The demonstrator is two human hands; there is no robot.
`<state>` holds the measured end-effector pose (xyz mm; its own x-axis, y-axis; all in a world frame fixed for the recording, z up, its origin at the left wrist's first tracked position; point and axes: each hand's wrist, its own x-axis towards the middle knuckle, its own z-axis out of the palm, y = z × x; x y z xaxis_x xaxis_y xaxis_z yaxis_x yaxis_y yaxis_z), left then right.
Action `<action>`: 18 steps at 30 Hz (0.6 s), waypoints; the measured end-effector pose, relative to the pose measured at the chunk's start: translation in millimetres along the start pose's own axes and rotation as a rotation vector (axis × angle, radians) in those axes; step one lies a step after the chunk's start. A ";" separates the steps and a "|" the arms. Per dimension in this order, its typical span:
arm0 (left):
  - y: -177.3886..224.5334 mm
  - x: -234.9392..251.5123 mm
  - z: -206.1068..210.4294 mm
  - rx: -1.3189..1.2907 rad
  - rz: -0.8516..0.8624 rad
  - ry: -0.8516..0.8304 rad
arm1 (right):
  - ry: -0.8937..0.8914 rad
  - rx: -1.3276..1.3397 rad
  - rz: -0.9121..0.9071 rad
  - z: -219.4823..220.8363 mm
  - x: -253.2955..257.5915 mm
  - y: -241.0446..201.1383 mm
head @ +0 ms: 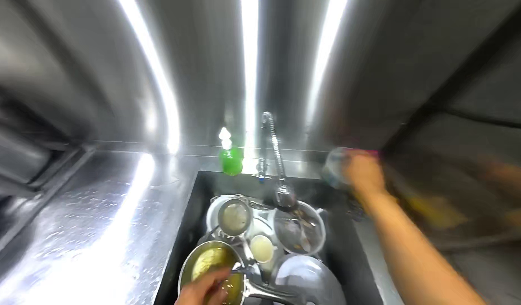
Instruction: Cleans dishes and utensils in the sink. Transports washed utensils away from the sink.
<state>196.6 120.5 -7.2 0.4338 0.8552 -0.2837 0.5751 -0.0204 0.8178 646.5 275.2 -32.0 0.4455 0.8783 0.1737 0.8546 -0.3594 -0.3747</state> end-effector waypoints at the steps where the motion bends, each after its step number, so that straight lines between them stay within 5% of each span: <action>1: 12.3 27.4 -8.8 0.019 0.011 0.107 | 0.085 0.085 -0.037 -4.2 -8.7 -7.7; 5: 40.5 188.2 -51.1 0.047 0.043 0.517 | 0.220 0.433 -0.058 -14.2 -67.1 -32.7; 9: 47.5 300.2 -69.3 0.001 0.006 0.638 | 0.032 0.715 -0.018 3.5 -141.4 -38.6; 13: 29.9 307.7 -55.7 0.067 0.045 0.755 | -0.265 0.823 0.092 16.9 -210.5 -35.7; 18: 16.2 231.9 -33.0 0.144 0.343 0.922 | -0.605 0.796 -0.043 25.6 -242.0 -59.4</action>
<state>283.7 335.6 -43.3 -0.0813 0.8579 0.5073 0.6250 -0.3525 0.6965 481.1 92.1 -75.1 0.0182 0.9779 -0.2084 0.3407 -0.2020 -0.9182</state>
